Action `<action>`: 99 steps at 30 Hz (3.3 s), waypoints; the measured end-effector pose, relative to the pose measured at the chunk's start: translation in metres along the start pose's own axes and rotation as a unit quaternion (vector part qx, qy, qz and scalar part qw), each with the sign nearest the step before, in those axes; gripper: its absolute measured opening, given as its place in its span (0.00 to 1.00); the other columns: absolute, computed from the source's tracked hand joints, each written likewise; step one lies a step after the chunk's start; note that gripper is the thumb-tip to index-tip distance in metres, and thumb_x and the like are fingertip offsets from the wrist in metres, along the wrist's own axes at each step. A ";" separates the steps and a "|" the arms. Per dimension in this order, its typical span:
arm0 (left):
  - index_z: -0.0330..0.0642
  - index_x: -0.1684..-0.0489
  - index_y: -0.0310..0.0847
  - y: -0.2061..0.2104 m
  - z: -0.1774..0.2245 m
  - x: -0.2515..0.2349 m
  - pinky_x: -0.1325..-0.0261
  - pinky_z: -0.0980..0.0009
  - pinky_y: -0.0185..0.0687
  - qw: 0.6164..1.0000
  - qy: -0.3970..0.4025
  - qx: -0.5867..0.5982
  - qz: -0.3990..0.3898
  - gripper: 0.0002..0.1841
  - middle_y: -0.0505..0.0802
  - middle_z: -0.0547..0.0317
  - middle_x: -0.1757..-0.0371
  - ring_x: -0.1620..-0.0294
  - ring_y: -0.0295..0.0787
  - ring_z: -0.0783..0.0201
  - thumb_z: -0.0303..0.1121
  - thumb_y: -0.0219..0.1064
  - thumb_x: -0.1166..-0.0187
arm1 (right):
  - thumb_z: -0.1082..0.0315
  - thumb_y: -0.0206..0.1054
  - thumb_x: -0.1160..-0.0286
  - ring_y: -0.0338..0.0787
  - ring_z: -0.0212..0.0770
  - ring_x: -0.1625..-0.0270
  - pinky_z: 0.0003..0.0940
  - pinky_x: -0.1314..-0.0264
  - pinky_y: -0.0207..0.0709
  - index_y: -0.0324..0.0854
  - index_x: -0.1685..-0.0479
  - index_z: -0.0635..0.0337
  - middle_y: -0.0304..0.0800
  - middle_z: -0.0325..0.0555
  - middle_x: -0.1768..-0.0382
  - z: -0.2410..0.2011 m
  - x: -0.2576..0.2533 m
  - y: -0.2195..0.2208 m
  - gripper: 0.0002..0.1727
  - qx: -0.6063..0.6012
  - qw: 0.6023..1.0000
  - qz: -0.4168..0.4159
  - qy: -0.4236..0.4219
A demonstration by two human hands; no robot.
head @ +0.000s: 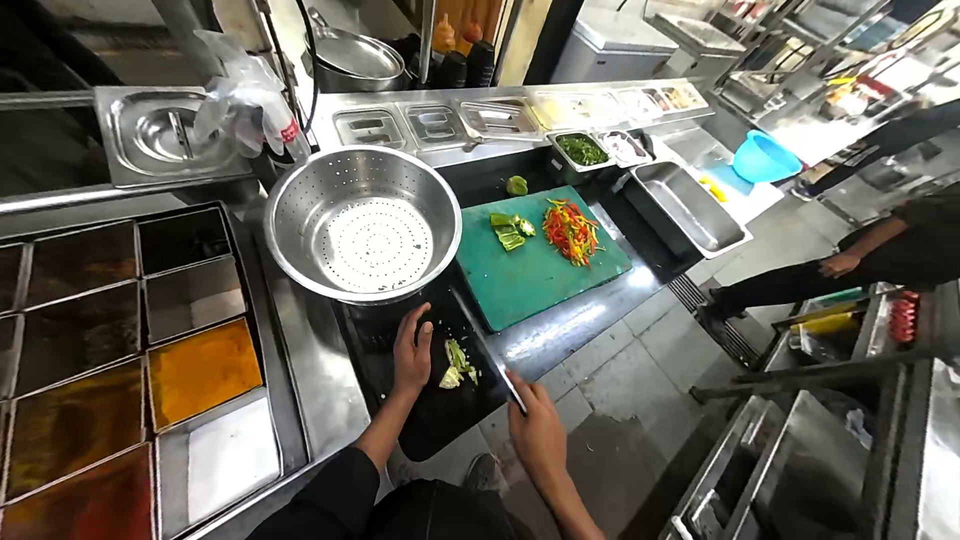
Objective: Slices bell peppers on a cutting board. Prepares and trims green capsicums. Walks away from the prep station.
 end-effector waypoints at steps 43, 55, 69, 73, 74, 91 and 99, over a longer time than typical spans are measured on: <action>0.42 0.47 0.93 0.025 -0.012 -0.045 0.13 0.49 0.61 0.916 0.174 -0.171 -0.319 0.22 0.90 0.54 0.31 0.18 0.75 0.51 0.50 0.58 0.12 | 0.76 0.66 0.34 0.93 0.59 0.54 0.56 0.63 0.86 0.89 0.31 0.41 0.92 0.54 0.47 0.067 0.082 -0.039 0.29 0.073 0.994 0.048 0.069; 0.28 0.40 0.87 0.012 -0.011 -0.053 0.19 0.53 0.71 0.990 0.096 -0.010 -0.102 0.24 0.88 0.35 0.32 0.25 0.81 0.46 0.39 0.48 0.09 | 0.74 0.67 0.30 0.93 0.55 0.54 0.53 0.61 0.87 0.89 0.31 0.41 0.92 0.52 0.49 0.039 0.059 -0.020 0.27 0.025 0.998 0.047 0.027; 0.29 0.27 0.76 -0.019 -0.011 -0.014 0.14 0.54 0.60 0.995 -0.052 0.041 0.075 0.30 0.81 0.38 0.25 0.19 0.73 0.51 0.47 0.42 0.07 | 0.68 0.62 0.22 0.93 0.54 0.48 0.51 0.54 0.87 0.85 0.26 0.38 0.91 0.51 0.42 -0.001 0.027 0.017 0.25 -0.012 0.998 -0.060 -0.016; 0.28 0.29 0.77 -0.015 -0.009 -0.016 0.15 0.60 0.62 0.993 -0.048 0.047 0.100 0.28 0.82 0.37 0.27 0.21 0.74 0.54 0.43 0.43 0.08 | 0.67 0.61 0.19 0.92 0.54 0.44 0.54 0.47 0.85 0.84 0.25 0.38 0.90 0.51 0.40 0.004 -0.008 0.015 0.24 -0.003 0.998 -0.066 0.011; 0.28 0.29 0.77 -0.014 -0.007 -0.016 0.15 0.60 0.62 0.993 -0.046 0.049 0.099 0.28 0.82 0.36 0.26 0.21 0.74 0.54 0.43 0.43 0.08 | 0.67 0.61 0.18 0.91 0.55 0.43 0.55 0.45 0.85 0.82 0.23 0.37 0.89 0.51 0.38 0.006 -0.018 0.016 0.25 0.002 0.997 -0.078 0.009; 0.33 0.12 0.61 0.021 0.026 0.076 0.10 0.46 0.55 0.986 -0.110 -0.119 0.030 0.32 0.67 0.38 0.11 0.09 0.59 0.42 0.46 0.51 0.09 | 0.63 0.58 0.12 0.83 0.32 0.77 0.31 0.73 0.82 0.66 0.12 0.60 0.91 0.48 0.55 0.094 -0.016 0.003 0.30 -0.266 0.939 -0.217 -0.003; 0.27 0.17 0.67 0.075 0.027 0.053 0.07 0.45 0.43 0.948 -0.094 -0.295 0.073 0.27 0.72 0.36 0.14 0.09 0.56 0.37 0.36 0.53 0.09 | 0.66 0.58 0.12 0.85 0.34 0.73 0.31 0.72 0.83 0.65 0.12 0.63 0.90 0.50 0.49 0.061 0.017 0.027 0.29 -0.353 0.887 -0.299 0.001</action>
Point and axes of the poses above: each hand's wrist, its own x-axis away from the middle knuckle, its own y-axis out of the palm, z = x × y, the point moved 1 cm from there along -x, towards the middle knuckle
